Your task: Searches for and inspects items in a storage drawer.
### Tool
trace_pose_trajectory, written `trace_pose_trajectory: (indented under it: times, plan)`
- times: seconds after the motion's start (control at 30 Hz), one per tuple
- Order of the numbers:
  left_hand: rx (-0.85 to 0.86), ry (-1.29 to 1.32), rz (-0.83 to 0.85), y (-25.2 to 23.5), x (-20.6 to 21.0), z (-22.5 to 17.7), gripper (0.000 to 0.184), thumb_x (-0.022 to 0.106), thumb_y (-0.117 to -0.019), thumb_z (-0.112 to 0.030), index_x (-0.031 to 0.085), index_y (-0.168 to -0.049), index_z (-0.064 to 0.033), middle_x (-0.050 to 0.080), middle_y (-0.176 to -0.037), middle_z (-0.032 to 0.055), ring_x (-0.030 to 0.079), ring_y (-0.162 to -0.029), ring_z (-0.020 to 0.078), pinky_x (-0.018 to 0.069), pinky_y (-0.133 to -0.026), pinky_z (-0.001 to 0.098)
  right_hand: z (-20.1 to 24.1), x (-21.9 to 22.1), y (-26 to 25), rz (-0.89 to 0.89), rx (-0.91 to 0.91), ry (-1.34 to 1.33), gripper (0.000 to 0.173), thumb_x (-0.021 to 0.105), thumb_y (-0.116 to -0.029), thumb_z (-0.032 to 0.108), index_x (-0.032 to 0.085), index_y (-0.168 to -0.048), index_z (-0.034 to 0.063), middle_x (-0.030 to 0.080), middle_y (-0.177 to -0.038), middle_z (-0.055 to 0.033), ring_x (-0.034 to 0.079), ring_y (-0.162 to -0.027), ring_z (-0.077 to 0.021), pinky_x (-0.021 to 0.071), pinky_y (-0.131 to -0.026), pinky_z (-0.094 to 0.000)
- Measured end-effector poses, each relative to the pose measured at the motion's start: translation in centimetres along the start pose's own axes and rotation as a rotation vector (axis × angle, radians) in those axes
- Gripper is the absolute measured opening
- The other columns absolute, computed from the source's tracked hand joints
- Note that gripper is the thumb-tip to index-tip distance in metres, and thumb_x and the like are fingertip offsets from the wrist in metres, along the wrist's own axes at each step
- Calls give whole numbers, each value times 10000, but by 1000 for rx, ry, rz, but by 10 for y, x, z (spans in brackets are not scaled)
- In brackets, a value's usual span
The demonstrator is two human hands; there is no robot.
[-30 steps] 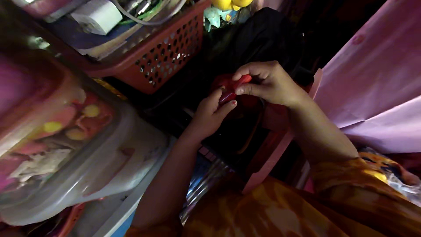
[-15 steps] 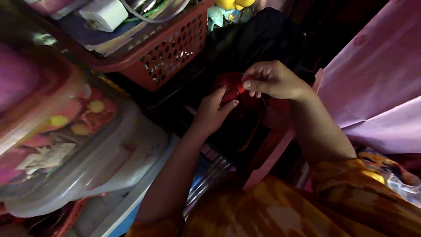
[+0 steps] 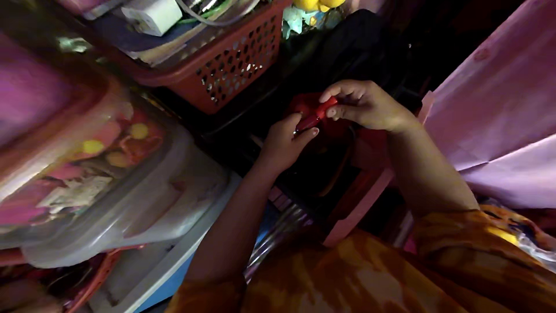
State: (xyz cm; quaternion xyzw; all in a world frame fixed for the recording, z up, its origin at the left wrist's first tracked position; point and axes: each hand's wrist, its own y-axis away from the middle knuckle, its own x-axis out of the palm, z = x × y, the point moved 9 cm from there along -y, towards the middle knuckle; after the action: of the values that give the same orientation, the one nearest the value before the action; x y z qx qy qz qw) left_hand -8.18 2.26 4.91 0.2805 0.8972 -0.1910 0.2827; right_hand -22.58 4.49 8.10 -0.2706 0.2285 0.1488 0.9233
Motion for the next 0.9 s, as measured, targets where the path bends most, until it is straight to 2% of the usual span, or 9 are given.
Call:
trace_pose_trajectory:
  times: [0.2, 0.4, 0.47, 0.53, 0.57, 0.63, 0.73, 0.83, 0.9]
  plan:
    - [6, -194, -63, 2, -3, -6, 273, 673, -997, -200, 700, -1156, 20, 732, -1024, 178, 710, -938, 270, 557, -877, 475, -21, 6, 0, 14, 279, 280, 356, 492, -1101, 297, 666, -1003, 1, 522, -694, 25, 472, -569, -26, 449, -573, -222]
    - [72, -520, -88, 5, 1, -17, 230, 686, -978, -202, 719, -1051, 14, 737, -954, 200, 713, -928, 380, 459, -914, 642, -41, 17, 5, 95, 591, 109, 537, 369, -1136, 367, 558, -734, 65, 449, -557, 54, 437, -450, -27, 399, -466, -209]
    - [14, -532, -64, 6, 1, -17, 250, 662, -993, -208, 712, -1115, 5, 736, -1045, 199, 705, -1009, 378, 461, -939, 623, -42, 22, 12, 264, 651, 178, 636, 243, -1148, 399, 639, -900, -33, 633, -719, -91, 634, -624, -167, 552, -623, -343]
    - [18, -504, -160, 15, -10, -23, 300, 624, -1016, -209, 681, -1181, 34, 722, -1105, 219, 694, -1061, 388, 480, -928, 615, -41, 28, 19, 425, 634, 211, 667, 160, -1147, 367, 653, -1157, -82, 708, -1040, -216, 692, -952, -304, 554, -895, -501]
    - [70, -499, -285, 25, -21, -29, 299, 623, -1012, -208, 681, -1177, 35, 724, -1086, 213, 700, -1041, 378, 500, -892, 595, -39, 28, 20, 463, 587, 222, 579, 203, -1147, 316, 639, -1208, -59, 700, -1111, -206, 684, -1025, -298, 544, -945, -502]
    - [193, -493, -558, 56, -47, -40, 295, 651, -991, -218, 702, -1173, 9, 724, -1081, 187, 701, -1008, 338, 518, -834, 534, -40, 24, 22, 490, 521, 181, 294, 508, -1064, 175, 621, -1259, -13, 689, -1154, -159, 673, -1046, -240, 559, -937, -459]
    - [222, -495, -783, 121, -90, -29, 306, 720, -955, -239, 741, -1143, 2, 680, -1123, 230, 659, -1015, 318, 527, -871, 448, -56, 24, 31, 610, 396, 118, 660, 833, -789, 281, 600, -1375, 85, 672, -1299, -94, 664, -1135, -195, 588, -931, -400]
    - [-112, -429, -693, 195, -124, 23, 314, 752, -923, -224, 733, -1126, 14, 675, -1048, 185, 650, -919, 205, 541, -817, 321, -56, 43, 41, 777, 389, 333, 731, 866, -772, 130, 578, -1444, 111, 417, -1605, -178, 497, -1398, -361, 480, -1092, -542]
    - [-379, -319, -567, 249, -134, 60, 322, 791, -887, -160, 705, -1143, 15, 684, -1054, 171, 654, -893, 222, 556, -796, 399, -53, 59, 42, 713, 153, 607, 665, 895, -736, 9, 675, -1358, 95, 461, -1546, -282, 545, -1332, -495, 485, -1031, -679]
